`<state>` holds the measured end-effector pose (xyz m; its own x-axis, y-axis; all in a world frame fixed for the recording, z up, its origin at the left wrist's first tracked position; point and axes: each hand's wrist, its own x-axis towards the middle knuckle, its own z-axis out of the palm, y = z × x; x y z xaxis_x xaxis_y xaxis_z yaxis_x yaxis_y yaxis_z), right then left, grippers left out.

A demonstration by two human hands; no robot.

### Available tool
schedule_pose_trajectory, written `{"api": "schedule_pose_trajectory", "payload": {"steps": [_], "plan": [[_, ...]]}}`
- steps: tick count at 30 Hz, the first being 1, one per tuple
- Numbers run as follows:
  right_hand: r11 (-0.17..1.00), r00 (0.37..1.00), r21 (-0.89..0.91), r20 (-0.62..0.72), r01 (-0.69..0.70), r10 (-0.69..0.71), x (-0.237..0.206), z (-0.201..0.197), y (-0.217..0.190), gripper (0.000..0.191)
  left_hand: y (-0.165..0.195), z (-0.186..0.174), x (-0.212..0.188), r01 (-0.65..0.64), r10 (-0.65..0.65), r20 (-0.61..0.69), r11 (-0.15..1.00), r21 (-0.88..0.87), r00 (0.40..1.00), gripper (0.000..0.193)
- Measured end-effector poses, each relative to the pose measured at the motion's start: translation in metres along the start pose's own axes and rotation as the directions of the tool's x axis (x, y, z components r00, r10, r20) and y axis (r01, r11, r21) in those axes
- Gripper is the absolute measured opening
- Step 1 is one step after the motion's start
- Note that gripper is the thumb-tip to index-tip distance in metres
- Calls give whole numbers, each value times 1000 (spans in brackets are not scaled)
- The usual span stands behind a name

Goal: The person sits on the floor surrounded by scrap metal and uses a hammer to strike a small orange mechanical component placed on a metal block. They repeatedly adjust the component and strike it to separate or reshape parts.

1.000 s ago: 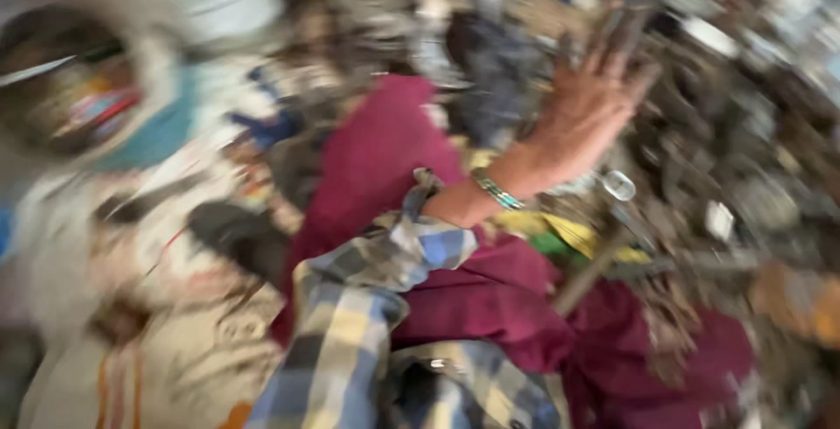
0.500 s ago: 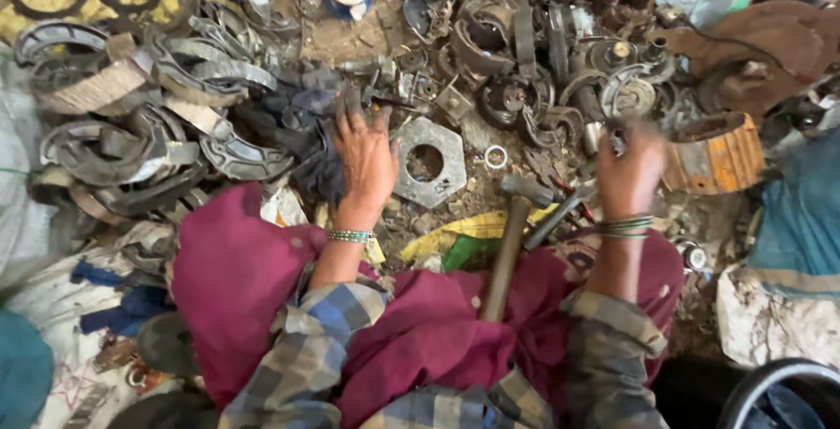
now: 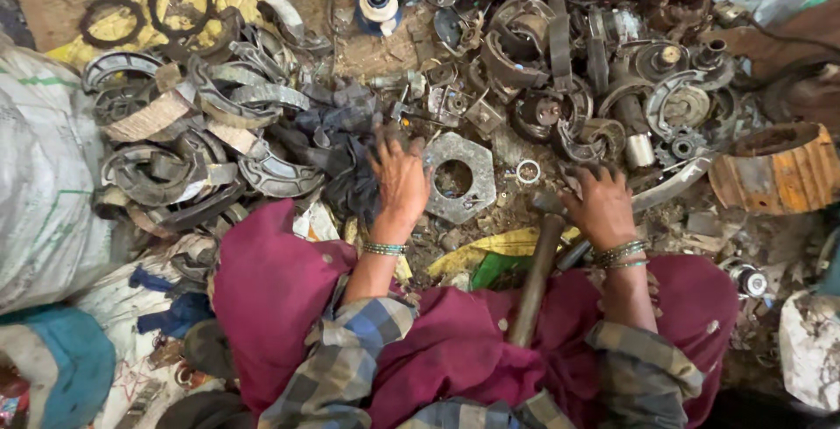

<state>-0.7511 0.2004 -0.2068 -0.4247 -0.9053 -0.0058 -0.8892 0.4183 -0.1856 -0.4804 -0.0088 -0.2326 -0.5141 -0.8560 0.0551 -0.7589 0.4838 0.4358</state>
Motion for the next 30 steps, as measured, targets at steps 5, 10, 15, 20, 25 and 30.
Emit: {"api": "schedule_pose_trajectory", "payload": {"steps": [5, 10, 15, 20, 25, 30], "plan": [[1000, 997, -6, 75, 13, -13, 4, 16, 18, 58, 11, 24, 4, 11, -12, 79, 1000, 20, 997, 55], [999, 993, -30, 112, 39, -35, 8, 28, 30, 57, 21, 42, 4, -27, 24, 120, 999, 26, 993, 60], [996, 957, -78, 285, -39, 59, 12, 37, 32, 61, 26, 54, 5, -57, 54, 131, 998, 22, 990, 64], [998, 950, -44, 308, -43, 55, 21, 42, 33, 69, 30, 59, 10, -74, 65, 150, 996, 52, 986, 65], [996, 922, -79, 382, -28, 57, 25, 47, 37, 60, 37, 62, 11, -78, 67, 176, 995, 55, 982, 64], [993, 911, -113, 406, -21, 66, 21, 54, 42, 58, 43, 70, 6, -76, 69, 199, 997, 32, 978, 63]]}}
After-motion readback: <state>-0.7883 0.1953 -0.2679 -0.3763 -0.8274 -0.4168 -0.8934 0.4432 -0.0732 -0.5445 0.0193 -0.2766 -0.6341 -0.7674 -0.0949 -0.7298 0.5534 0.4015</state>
